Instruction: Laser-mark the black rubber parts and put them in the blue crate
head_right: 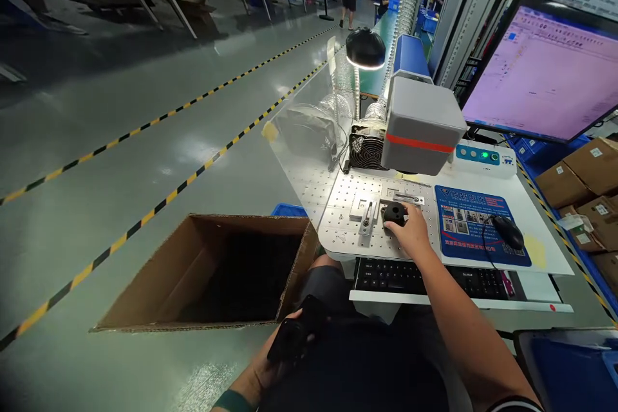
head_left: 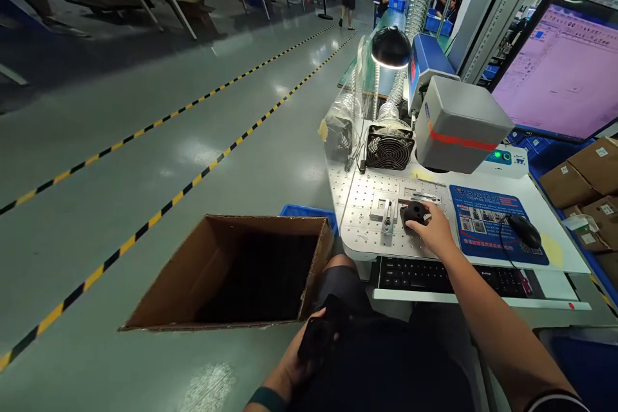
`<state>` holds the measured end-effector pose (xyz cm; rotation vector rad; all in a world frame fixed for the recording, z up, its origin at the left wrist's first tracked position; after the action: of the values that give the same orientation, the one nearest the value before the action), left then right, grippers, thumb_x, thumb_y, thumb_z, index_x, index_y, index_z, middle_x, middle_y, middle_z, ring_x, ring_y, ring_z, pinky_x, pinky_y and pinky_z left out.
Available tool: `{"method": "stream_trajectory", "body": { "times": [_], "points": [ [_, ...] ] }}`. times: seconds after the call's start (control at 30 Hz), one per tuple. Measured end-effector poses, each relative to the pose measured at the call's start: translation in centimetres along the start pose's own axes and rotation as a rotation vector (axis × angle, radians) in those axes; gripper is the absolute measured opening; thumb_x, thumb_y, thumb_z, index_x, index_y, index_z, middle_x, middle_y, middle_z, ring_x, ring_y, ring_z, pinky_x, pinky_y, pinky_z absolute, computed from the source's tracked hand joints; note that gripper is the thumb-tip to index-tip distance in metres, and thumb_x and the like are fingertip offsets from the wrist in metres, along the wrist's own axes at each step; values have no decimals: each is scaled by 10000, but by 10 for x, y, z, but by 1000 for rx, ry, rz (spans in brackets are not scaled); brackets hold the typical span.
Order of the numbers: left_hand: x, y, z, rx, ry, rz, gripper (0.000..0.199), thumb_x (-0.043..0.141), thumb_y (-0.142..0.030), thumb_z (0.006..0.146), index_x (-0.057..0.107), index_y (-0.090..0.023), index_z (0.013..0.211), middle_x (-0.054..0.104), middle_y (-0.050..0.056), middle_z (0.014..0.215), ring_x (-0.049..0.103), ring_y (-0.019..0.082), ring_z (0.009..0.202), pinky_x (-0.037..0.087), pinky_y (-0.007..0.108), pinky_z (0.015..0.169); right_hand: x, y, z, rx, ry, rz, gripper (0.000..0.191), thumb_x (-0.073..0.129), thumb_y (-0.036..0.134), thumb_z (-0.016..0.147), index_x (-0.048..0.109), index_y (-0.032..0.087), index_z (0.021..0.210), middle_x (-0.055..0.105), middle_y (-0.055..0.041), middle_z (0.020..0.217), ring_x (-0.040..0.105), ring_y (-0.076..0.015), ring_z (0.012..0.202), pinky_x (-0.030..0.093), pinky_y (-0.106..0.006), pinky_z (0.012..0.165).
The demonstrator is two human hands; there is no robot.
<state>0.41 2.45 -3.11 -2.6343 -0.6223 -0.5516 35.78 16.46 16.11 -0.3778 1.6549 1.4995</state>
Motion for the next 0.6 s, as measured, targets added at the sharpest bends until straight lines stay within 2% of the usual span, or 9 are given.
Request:
{"method": "stream_trajectory", "body": {
  "times": [0.1,0.3,0.47,0.6],
  "points": [
    [1,-3,1,-4,6,10,299,653,-207,866,560,-198,1150,712,94,784,679,219,540,535,257,448,5,-4,2,-31,-20,-16,547,718,439,735,609,243,1234,605,-94,1206,604,-270,981,495,-391,797],
    [-8,0,13,-57,26,-13,383,726,-189,794,581,-184,1148,719,69,816,704,227,580,564,268,477,17,3,10,-65,-95,-43,481,716,476,750,646,202,1140,614,-97,1125,585,-283,983,476,-402,816],
    [-19,2,22,36,38,-17,577,730,-113,761,511,-231,1281,716,46,834,722,227,624,574,260,527,19,5,13,-100,-125,-23,438,726,467,755,660,194,1092,620,-92,1087,577,-277,988,468,-392,836],
    [-14,4,19,-10,38,-12,549,708,-134,788,508,-204,1295,707,53,794,701,222,572,573,272,509,21,2,13,-105,-141,4,452,729,456,757,659,194,1118,615,-90,1114,570,-269,1008,467,-389,863]
  ]
}}
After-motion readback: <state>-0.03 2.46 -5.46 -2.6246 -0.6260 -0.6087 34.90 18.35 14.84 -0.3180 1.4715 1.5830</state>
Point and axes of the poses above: each hand's wrist, its own z-axis towards the middle knuckle, its own x-axis out of the palm, y = z × x, the point moved 6 cm from there along z, towards the middle knuckle
